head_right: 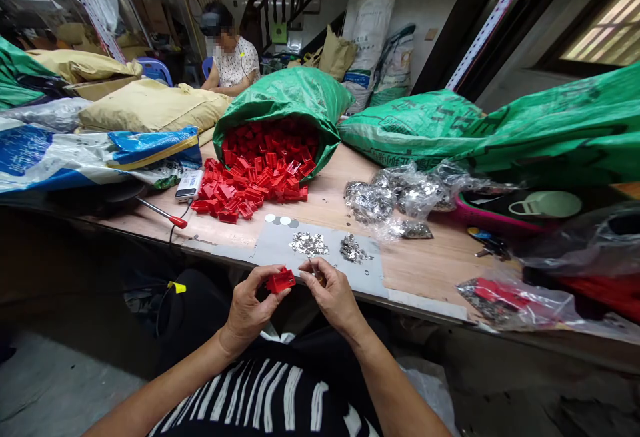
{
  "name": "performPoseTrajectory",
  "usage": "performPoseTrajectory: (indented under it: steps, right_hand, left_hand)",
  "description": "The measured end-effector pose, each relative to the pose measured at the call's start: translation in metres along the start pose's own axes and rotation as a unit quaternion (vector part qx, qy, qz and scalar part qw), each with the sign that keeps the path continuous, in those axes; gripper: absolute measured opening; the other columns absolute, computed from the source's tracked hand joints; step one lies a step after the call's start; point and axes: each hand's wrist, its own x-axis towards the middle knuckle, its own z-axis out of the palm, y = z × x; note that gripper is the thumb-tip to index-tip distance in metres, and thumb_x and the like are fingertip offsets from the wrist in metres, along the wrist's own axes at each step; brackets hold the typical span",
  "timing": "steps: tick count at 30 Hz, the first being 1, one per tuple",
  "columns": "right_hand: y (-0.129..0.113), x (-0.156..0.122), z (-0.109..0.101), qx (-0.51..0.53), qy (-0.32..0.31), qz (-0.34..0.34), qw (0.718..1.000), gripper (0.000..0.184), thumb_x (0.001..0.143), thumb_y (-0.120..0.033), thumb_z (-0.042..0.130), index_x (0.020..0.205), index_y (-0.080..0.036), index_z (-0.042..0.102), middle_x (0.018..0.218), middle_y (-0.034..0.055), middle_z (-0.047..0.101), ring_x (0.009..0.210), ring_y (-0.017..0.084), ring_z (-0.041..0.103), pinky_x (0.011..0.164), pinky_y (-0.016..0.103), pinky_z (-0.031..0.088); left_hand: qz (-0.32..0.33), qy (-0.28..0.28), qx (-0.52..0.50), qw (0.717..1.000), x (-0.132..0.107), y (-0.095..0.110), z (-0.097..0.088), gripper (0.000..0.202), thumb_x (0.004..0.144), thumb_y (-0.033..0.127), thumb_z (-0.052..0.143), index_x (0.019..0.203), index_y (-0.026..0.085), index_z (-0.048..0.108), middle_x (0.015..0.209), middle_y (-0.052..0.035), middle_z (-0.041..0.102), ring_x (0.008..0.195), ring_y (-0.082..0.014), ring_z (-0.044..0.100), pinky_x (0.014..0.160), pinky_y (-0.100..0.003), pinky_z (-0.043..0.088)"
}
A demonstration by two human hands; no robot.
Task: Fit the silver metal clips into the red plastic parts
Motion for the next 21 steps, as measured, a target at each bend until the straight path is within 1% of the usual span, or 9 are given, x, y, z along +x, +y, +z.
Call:
performPoseTrajectory:
  steps: [2, 5, 8, 10, 14, 17, 21]
  right_hand:
    - [0.004, 0.001, 0.002, 0.013, -0.014, 0.013, 1.000, 0.018, 0.085, -0.037, 0.058, 0.087, -0.020, 0.058, 0.074, -0.0015, 0.055, 0.062, 0.012, 0.045, 0.059, 0.024, 0.039]
    - [0.010, 0.003, 0.006, 0.047, -0.042, 0.021, 0.998, 0.021, 0.084, -0.041, 0.059, 0.083, -0.020, 0.054, 0.072, -0.0028, 0.051, 0.064, 0.011, 0.045, 0.061, 0.024, 0.039]
    - [0.014, 0.005, 0.010, 0.092, -0.066, 0.023, 0.993, 0.024, 0.082, -0.041, 0.060, 0.082, -0.020, 0.050, 0.074, -0.0029, 0.050, 0.067, 0.012, 0.046, 0.064, 0.024, 0.041]
    - [0.015, 0.006, 0.011, 0.099, -0.076, 0.020, 0.992, 0.024, 0.081, -0.040, 0.061, 0.083, -0.021, 0.048, 0.077, -0.0028, 0.050, 0.070, 0.012, 0.047, 0.066, 0.024, 0.041]
    - [0.017, 0.006, 0.013, 0.079, -0.078, 0.021, 0.994, 0.022, 0.081, -0.037, 0.061, 0.081, -0.021, 0.046, 0.074, -0.0034, 0.048, 0.068, 0.012, 0.045, 0.063, 0.024, 0.040]
    - [0.016, 0.008, 0.012, 0.066, -0.065, 0.023, 0.995, 0.021, 0.081, -0.035, 0.061, 0.080, -0.021, 0.046, 0.074, -0.0032, 0.049, 0.068, 0.012, 0.045, 0.063, 0.024, 0.040]
    - [0.016, 0.015, 0.010, 0.075, -0.075, 0.048, 0.993, 0.022, 0.085, -0.041, 0.056, 0.083, -0.020, 0.049, 0.072, -0.0040, 0.049, 0.060, 0.010, 0.047, 0.057, 0.024, 0.040]
  left_hand:
    - [-0.004, -0.001, -0.012, 1.000, 0.001, 0.001, 0.000, 0.033, 0.077, 0.018, 0.066, 0.109, 0.024, 0.061, 0.107, -0.0063, 0.070, 0.097, -0.0211, 0.066, 0.087, -0.034, 0.052]
    - [-0.004, -0.007, -0.025, 1.000, 0.000, 0.000, 0.000, 0.033, 0.078, 0.018, 0.066, 0.109, 0.024, 0.061, 0.107, -0.0057, 0.070, 0.099, -0.0210, 0.066, 0.089, -0.033, 0.052]
    - [-0.003, -0.013, -0.033, 0.999, -0.003, -0.001, 0.001, 0.034, 0.080, 0.017, 0.064, 0.112, 0.025, 0.060, 0.108, -0.0050, 0.070, 0.098, -0.0202, 0.067, 0.088, -0.032, 0.052]
    - [0.002, -0.012, -0.031, 0.999, -0.005, -0.003, 0.003, 0.035, 0.081, 0.015, 0.062, 0.113, 0.026, 0.060, 0.108, -0.0049, 0.070, 0.097, -0.0197, 0.067, 0.087, -0.031, 0.053]
    - [0.007, -0.018, -0.011, 1.000, -0.006, -0.006, 0.006, 0.033, 0.082, 0.015, 0.061, 0.114, 0.026, 0.058, 0.107, -0.0051, 0.069, 0.096, -0.0189, 0.067, 0.086, -0.031, 0.052]
    - [-0.018, -0.026, -0.019, 0.999, -0.001, -0.009, 0.006, 0.030, 0.083, 0.018, 0.061, 0.112, 0.025, 0.057, 0.106, -0.0053, 0.069, 0.095, -0.0191, 0.067, 0.086, -0.031, 0.052]
    - [-0.034, -0.016, -0.014, 0.999, 0.008, -0.013, 0.003, 0.027, 0.083, 0.018, 0.061, 0.109, 0.024, 0.056, 0.104, -0.0054, 0.068, 0.095, -0.0195, 0.066, 0.085, -0.032, 0.051]
